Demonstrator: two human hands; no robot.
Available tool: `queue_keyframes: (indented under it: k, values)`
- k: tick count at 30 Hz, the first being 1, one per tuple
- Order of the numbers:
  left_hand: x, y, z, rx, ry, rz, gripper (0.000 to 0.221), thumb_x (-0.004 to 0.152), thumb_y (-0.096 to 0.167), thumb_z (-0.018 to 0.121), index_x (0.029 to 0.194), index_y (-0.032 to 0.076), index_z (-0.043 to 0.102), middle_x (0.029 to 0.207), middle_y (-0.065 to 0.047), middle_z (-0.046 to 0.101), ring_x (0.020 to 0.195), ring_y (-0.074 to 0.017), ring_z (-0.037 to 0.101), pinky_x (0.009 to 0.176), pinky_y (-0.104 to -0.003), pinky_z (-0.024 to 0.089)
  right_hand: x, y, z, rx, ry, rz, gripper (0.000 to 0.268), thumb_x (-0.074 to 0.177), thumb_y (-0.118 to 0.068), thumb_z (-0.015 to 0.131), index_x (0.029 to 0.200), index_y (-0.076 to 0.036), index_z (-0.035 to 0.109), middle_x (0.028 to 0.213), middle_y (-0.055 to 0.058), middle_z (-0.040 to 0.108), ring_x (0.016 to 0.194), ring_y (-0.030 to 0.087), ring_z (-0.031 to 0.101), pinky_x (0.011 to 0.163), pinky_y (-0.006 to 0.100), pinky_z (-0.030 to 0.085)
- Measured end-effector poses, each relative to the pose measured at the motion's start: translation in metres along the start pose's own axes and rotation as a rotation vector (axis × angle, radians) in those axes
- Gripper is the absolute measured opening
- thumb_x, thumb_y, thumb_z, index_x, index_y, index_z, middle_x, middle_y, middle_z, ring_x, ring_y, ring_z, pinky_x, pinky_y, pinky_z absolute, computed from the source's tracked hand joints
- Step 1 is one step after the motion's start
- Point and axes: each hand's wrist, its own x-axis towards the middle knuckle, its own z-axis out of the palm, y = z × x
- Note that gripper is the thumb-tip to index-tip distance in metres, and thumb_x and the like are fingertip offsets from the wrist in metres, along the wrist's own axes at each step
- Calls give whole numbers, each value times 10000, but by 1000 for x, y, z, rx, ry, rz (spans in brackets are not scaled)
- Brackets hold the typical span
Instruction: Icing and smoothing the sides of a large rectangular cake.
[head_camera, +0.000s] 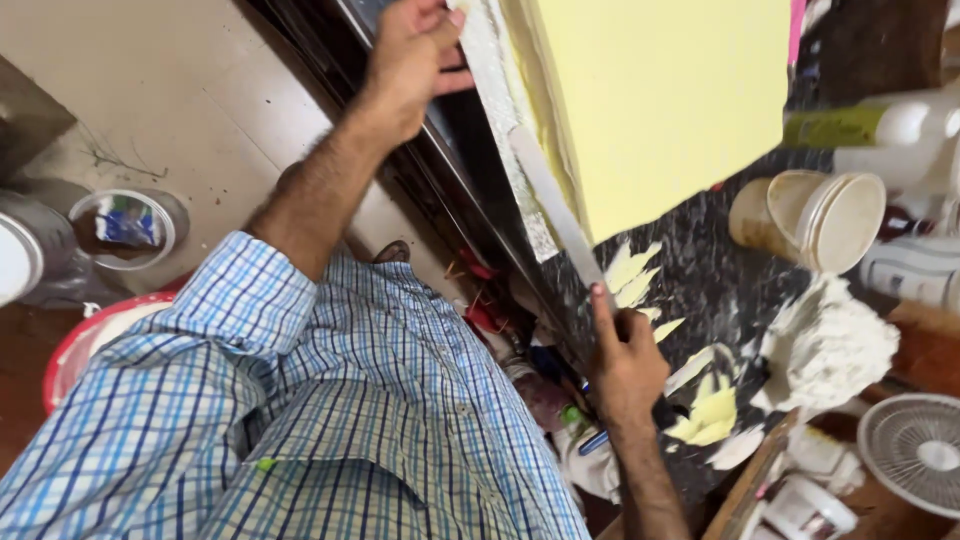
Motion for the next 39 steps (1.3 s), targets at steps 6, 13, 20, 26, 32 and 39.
queue_keyframes:
  k: [6, 13, 20, 26, 32, 39]
  values:
    - [20, 17, -10, -33, -67, 29, 295, 1053, 149, 543, 1332, 54, 555, 1299, -150, 721, 1088, -267, 766, 874, -409, 693, -45, -9, 49, 659, 254, 199, 616, 960, 38, 603, 1508, -241, 566, 1051, 94, 662, 901, 237, 649, 765, 354, 562]
    - [31, 1, -31, -520, -9, 132, 451, 1005, 230, 642, 1378, 38, 477, 1370, -190, 569, 1312, -351, 602, 1111, -514, 557, -62, -57, 145, 370, -56, 925, 708, 940, 20, 595, 1586, -227, 440, 986, 189, 594, 820, 353, 638, 671, 450, 539]
    - [-32, -20, -28, -497, -26, -8, 774, 995, 586, 511, 1480, 5, 349, 1454, -246, 503, 1379, -365, 519, 1178, -523, 455, -63, -62, 134, 1221, 409, 744, 650, 1036, -21, 518, 1648, -164, 354, 1076, 210, 651, 818, 248, 583, 645, 377, 506]
    - [-53, -1, -15, -605, -166, 31, 924, 981, 684, 405, 1585, 6, 231, 1609, -289, 365, 1490, -414, 411, 1247, -591, 329, -12, 2, -19, 1171, 211, 985, 585, 1033, -156, 530, 1603, -201, 402, 928, 54, 684, 573, 85, 520, 466, 267, 458]
    - [-15, 13, -17, -508, -226, 165, 1104, 942, 767, 446, 1637, -5, 70, 1643, -358, 287, 1555, -506, 352, 1284, -647, 318, 59, -11, -77, 66, 215, 137, 549, 1012, -96, 690, 1517, -287, 592, 987, 60, 649, 743, 138, 594, 584, 274, 504]
    - [9, 21, -18, -432, -274, 195, 1098, 916, 780, 407, 1626, -6, 118, 1621, -370, 341, 1486, -491, 452, 1229, -663, 409, 128, -2, -63, -160, 252, -195, 534, 1004, -68, 743, 1488, -270, 638, 989, 39, 671, 678, 103, 574, 483, 228, 452]
